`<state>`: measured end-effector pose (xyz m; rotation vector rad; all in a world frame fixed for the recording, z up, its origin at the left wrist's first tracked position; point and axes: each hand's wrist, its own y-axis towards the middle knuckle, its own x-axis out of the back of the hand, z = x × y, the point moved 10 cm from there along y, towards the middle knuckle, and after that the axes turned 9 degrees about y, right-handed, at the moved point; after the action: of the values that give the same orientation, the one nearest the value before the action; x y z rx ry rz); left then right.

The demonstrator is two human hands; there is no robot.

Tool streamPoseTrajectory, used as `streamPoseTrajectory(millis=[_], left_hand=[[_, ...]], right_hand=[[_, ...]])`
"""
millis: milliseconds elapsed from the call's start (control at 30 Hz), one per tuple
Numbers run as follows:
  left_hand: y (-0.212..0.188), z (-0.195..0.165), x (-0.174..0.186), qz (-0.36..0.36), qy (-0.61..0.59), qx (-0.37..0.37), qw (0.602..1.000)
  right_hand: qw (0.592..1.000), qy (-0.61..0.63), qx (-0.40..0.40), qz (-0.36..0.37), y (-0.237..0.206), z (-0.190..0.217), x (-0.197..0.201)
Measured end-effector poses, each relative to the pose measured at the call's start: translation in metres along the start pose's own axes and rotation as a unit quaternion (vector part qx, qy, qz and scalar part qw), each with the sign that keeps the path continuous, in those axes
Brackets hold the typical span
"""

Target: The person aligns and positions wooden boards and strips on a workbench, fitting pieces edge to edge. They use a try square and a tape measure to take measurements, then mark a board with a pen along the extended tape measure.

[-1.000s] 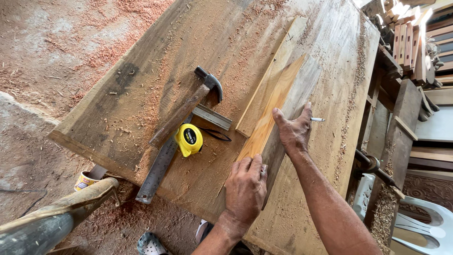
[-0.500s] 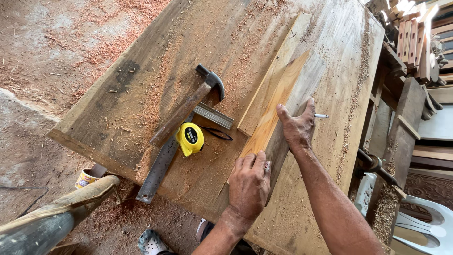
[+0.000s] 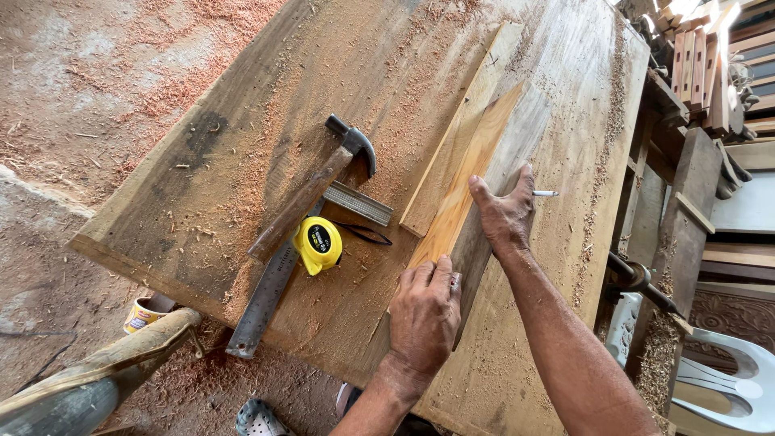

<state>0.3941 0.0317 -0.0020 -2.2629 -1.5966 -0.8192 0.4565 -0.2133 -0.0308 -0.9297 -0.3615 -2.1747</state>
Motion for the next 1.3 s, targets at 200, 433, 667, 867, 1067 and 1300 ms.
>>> streamPoseTrajectory(millis=[200,433,667,867,1067,1300], left_hand=[[0.006,-0.002,0.0,-0.004,-0.007,0.001,1.0],[0.008,0.0,-0.006,-0.006,0.0,-0.003,1.0],[0.014,0.002,-0.014,-0.011,0.013,-0.012,1.0],[0.017,0.001,-0.014,-0.019,0.015,-0.014,1.0],[0.023,0.001,-0.022,-0.008,0.017,-0.01,1.0],[0.029,0.001,-0.032,-0.011,0.026,-0.017,0.999]], right_hand=[[0.999,0.027,0.004,0.018,0.01,-0.008,-0.007],[1.0,-0.007,-0.01,0.002,0.013,-0.009,-0.001],[1.0,-0.011,-0.006,0.0,0.021,-0.011,-0.003],[1.0,-0.01,-0.002,-0.004,0.023,-0.006,0.0],[1.0,-0.015,-0.014,-0.002,0.026,-0.002,0.002],[1.0,-0.01,-0.013,0.004,0.034,-0.004,0.002]])
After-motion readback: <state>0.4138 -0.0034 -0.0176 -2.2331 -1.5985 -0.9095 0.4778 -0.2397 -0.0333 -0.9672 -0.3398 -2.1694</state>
